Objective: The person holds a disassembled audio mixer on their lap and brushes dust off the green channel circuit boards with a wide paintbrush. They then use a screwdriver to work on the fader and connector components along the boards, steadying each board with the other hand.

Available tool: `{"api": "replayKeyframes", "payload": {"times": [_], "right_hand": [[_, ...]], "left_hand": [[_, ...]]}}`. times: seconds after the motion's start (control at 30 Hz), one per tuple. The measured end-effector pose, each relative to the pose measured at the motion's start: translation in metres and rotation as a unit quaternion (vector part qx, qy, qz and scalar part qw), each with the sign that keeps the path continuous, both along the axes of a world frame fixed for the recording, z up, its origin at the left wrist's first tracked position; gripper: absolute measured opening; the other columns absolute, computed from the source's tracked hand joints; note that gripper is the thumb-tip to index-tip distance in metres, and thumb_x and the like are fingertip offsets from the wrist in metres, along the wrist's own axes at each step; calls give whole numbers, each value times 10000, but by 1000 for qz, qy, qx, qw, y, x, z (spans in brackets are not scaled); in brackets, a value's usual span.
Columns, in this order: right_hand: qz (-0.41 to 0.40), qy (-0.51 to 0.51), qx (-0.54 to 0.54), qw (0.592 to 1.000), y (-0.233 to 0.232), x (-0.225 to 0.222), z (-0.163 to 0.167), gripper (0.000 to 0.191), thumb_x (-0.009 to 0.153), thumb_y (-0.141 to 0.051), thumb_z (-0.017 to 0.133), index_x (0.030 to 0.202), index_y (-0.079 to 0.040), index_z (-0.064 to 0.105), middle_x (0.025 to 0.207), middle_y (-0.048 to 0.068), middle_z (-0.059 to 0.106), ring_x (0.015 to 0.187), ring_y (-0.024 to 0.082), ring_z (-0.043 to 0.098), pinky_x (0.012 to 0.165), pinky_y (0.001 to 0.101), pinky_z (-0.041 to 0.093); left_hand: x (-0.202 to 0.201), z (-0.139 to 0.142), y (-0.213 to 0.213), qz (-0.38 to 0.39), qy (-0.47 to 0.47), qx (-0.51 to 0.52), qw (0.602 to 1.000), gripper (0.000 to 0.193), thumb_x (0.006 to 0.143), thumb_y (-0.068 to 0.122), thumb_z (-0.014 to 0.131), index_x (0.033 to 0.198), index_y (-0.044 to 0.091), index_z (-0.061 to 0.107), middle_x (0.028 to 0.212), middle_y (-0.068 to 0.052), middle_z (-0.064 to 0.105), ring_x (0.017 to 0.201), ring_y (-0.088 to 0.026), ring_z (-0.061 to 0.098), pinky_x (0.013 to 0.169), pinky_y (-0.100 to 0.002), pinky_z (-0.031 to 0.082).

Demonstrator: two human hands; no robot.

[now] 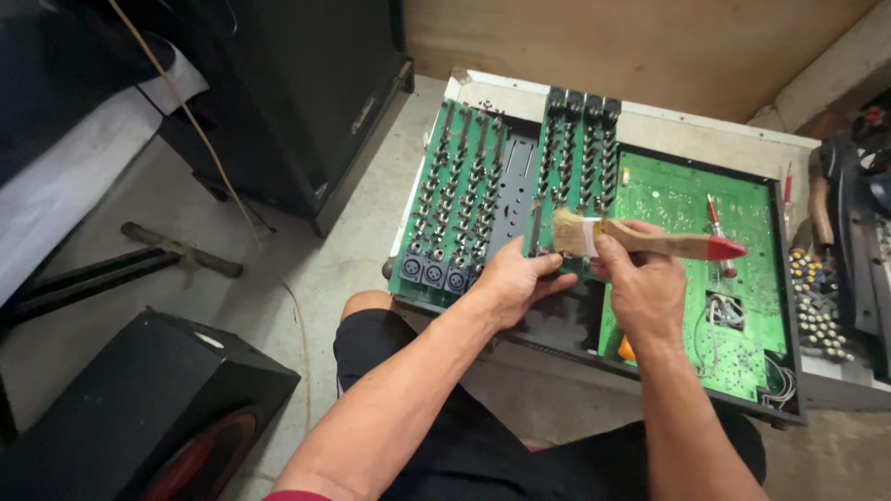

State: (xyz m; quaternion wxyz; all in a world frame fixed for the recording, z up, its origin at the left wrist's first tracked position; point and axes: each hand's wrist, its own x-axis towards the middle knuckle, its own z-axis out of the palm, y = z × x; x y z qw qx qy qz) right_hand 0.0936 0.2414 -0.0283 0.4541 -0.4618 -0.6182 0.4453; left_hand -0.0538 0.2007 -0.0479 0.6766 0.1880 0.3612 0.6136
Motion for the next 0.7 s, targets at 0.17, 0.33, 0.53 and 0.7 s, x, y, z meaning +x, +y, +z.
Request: {"api": "replayKeyframes", "payload": {"times": [0.17, 0.33, 0.53, 0.7], "right_hand": [[15, -64, -15, 998, 3, -7, -1, 370, 942, -148, 738, 1252, 28, 640, 969, 107, 740, 758, 150, 704, 674, 281, 578], [7, -67, 32, 997, 11, -12, -4, 321, 984, -155, 731, 1240, 29, 672, 1003, 100, 723, 834, 136, 675, 731, 272, 560], [-34, 45, 33, 998, 27, -23, -21, 276, 995, -152, 695, 1215, 8, 652, 1042, 49, 711, 874, 111, 679, 760, 246, 565], [-28, -45, 58, 997, 31, -17, -36, 271, 989, -140, 709, 1206, 21, 681, 1004, 61, 697, 840, 119, 640, 721, 262, 532]], "left_hand": [[-14, -13, 0, 14, 368, -19, 930, 354, 891, 121, 721, 1192, -22, 602, 1065, -148, 661, 924, -310, 664, 805, -432, 593], [-4, -24, -3, 167, 639, 13, 751, 732, 744, 142, 812, 1349, -65, 454, 1270, -288, 521, 1176, -475, 533, 1029, -515, 456], [5, -41, -9, 166, 682, 52, 710, 800, 784, 132, 804, 1420, -98, 378, 1332, -289, 483, 1212, -468, 464, 1061, -511, 397], [7, -57, -3, 191, 682, 66, 703, 697, 790, 133, 799, 1351, -76, 441, 1326, -267, 494, 1187, -465, 486, 1032, -510, 426]]}}
